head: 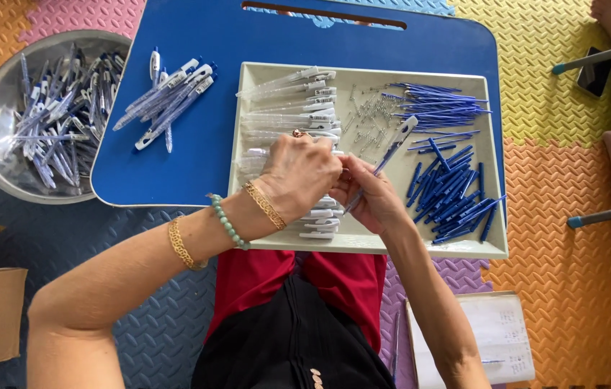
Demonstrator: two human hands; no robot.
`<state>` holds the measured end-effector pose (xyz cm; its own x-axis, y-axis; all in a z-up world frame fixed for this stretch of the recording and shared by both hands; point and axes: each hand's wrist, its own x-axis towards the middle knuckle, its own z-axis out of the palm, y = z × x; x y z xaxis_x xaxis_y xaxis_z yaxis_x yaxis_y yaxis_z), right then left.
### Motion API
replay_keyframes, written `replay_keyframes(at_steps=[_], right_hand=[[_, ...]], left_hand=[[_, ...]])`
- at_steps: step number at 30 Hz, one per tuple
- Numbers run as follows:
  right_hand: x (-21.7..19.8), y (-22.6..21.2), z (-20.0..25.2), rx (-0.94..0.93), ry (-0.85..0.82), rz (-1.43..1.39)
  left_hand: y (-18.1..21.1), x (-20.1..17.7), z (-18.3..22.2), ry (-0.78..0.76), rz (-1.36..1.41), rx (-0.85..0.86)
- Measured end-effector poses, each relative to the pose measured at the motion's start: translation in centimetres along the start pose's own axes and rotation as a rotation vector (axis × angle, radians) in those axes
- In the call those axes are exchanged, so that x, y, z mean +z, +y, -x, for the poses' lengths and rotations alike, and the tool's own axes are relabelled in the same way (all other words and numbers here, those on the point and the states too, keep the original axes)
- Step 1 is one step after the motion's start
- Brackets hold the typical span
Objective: The person assembles ballpoint pens by inserting ink cartridges and springs into white pen barrels and then attaching blue caps.
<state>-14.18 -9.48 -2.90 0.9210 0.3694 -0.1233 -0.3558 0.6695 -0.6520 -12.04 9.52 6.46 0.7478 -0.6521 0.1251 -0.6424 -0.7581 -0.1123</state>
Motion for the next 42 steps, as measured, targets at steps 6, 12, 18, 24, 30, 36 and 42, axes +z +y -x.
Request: replay_keyframes(at_steps=[6, 12, 18, 24, 30, 36, 42], right_hand=[[2.1, -2.2, 1.3, -0.012, 0.107, 0.198], [2.3, -6.4, 2.9, -0.114, 0.246, 0.538], [-0.1, -10.4, 3.8, -0.214, 0.26, 0.678], [-1.1, -12.6, 4.2, -0.253, 0.273, 0.796], [2.3, -11.9, 4.9, -0.206, 0.229, 0.911], [3.2, -11.1, 4.4, -0.157, 0.205, 0.896], [-7.2, -20.3, 3.9, -0.239, 0.401, 1.359]], left_hand=[[-2.6, -3.9, 1.6, -0.006, 0.102, -0.018], [-6.2, -7.8, 4.3, -0.164, 0.434, -0.127], [-10.0, 0.4, 6.8, -0.139, 1.006, -0.19], [-8.5, 1.0, 6.7, -0.114, 1.315, -0.229], [-6.2, 4.6, 4.2, 0.129, 1.035, -0.173], [-3.4, 7.1, -0.1, 0.158, 0.905, -0.078], [-4.0, 7.4, -6.6, 0.079, 0.66, -0.188]])
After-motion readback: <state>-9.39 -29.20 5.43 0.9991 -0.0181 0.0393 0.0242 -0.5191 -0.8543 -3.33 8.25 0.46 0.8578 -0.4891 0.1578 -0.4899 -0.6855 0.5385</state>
